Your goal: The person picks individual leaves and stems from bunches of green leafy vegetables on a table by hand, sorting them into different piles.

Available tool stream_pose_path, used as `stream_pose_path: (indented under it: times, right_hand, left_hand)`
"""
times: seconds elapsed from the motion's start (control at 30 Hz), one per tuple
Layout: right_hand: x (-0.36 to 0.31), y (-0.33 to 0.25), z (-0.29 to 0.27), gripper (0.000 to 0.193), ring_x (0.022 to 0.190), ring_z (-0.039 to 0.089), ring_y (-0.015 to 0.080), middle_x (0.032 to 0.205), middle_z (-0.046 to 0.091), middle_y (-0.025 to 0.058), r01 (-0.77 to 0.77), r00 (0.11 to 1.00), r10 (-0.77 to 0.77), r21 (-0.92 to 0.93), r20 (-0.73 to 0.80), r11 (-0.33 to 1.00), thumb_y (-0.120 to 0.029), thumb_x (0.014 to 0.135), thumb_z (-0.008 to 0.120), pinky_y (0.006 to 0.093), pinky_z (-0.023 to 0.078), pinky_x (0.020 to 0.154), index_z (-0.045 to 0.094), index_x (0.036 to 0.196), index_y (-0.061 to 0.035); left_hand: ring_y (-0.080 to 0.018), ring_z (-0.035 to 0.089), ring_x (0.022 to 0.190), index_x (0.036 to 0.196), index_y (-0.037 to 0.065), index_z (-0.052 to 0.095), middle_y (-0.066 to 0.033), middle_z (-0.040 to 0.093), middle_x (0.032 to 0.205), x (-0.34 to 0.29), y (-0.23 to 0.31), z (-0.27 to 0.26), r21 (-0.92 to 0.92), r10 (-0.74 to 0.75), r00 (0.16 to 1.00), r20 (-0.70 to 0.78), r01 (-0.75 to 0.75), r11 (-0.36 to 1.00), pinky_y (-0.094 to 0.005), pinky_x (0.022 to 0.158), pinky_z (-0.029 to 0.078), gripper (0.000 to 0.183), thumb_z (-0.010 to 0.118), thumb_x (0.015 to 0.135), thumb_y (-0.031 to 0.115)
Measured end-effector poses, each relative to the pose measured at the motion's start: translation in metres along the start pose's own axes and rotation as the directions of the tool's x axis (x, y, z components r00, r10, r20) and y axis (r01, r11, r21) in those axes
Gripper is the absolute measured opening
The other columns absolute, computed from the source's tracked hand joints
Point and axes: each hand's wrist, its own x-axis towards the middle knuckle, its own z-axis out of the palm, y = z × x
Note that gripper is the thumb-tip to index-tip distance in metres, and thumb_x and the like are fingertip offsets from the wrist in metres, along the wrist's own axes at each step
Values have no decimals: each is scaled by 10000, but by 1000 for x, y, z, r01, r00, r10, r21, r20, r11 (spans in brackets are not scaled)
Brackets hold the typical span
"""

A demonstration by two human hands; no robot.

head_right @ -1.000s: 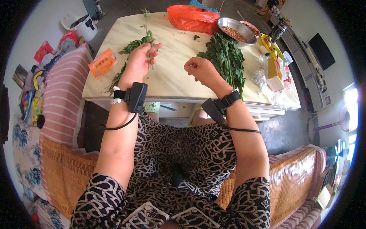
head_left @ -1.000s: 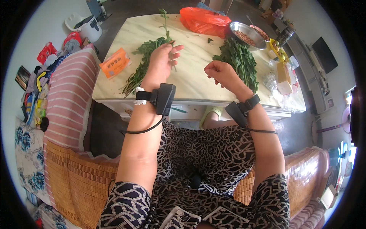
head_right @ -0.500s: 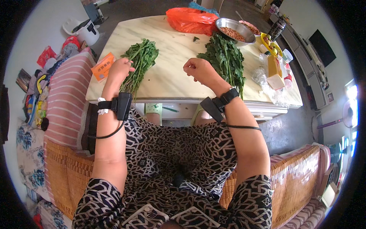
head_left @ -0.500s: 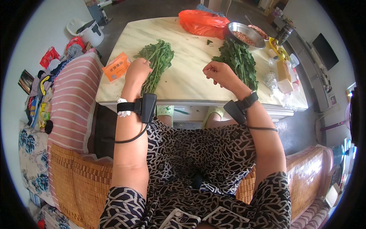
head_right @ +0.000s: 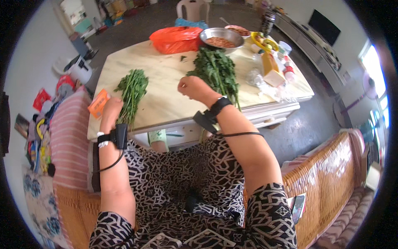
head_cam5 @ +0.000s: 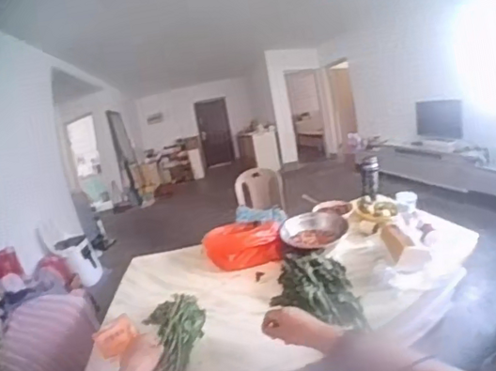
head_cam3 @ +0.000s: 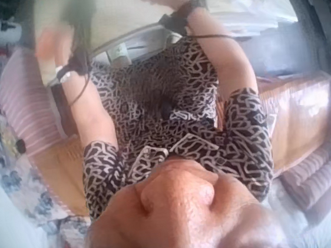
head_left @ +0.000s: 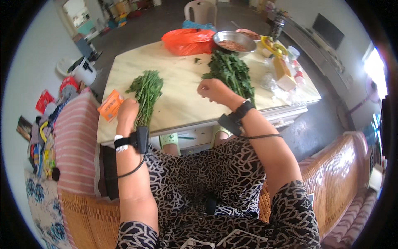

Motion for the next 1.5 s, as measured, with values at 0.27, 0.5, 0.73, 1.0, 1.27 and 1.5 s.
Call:
stream_pose_path:
  times: [0.27,0.5,0.73,1.0,1.27,1.5]
  right_hand:
    - [12,14,10,163,633,639,239,762,658,112,147,985,-165,-250,-57,957,-184,808,580,350,508,607,664,863,-55]
    - [10,16,14,170,824,632,329,835,667,136,156,973,-208,-386,-97,909,-219,799,596,421,499,739,660,887,-87]
    - [16,13,29,150,751,615,351,782,650,142,242,938,-312,-355,-154,903,-186,784,585,436,491,686,645,858,-71]
    - [10,19,21,134,787,617,349,818,653,138,237,918,-335,-386,-211,892,-180,798,570,435,489,705,631,839,-68]
    - [10,12,16,162,754,625,373,785,647,167,230,892,-374,-454,-256,860,-183,825,532,454,500,674,623,865,-56]
    - [5,22,-2,135,785,641,353,828,660,154,215,865,-364,-401,-346,891,-175,817,546,458,509,683,628,855,-75]
  left_hand:
    - [-261,603,988,1109,-14,588,-152,647,1060,-2,-7,-15,-260,20,995,-100,-46,964,-341,852,455,407,608,866,312]
    - [-68,521,777,1088,63,623,6,609,890,-86,41,-59,-674,135,974,183,24,738,-230,690,424,283,519,949,286]
    - [-136,610,876,1127,24,614,-59,660,1004,-157,26,-31,-679,287,846,450,115,725,-272,808,473,384,513,961,355]
    - [-121,627,815,1020,19,670,-58,677,936,-197,72,-33,-681,-14,818,575,488,546,-241,728,483,403,585,901,395]
    - [-135,609,901,1092,-10,644,-74,662,1027,-200,57,-31,-683,92,876,474,300,666,-248,817,460,454,564,918,401]
    - [-125,639,829,1053,-3,654,-60,681,961,-203,61,-29,-689,114,872,476,290,664,-242,764,491,400,542,941,364]
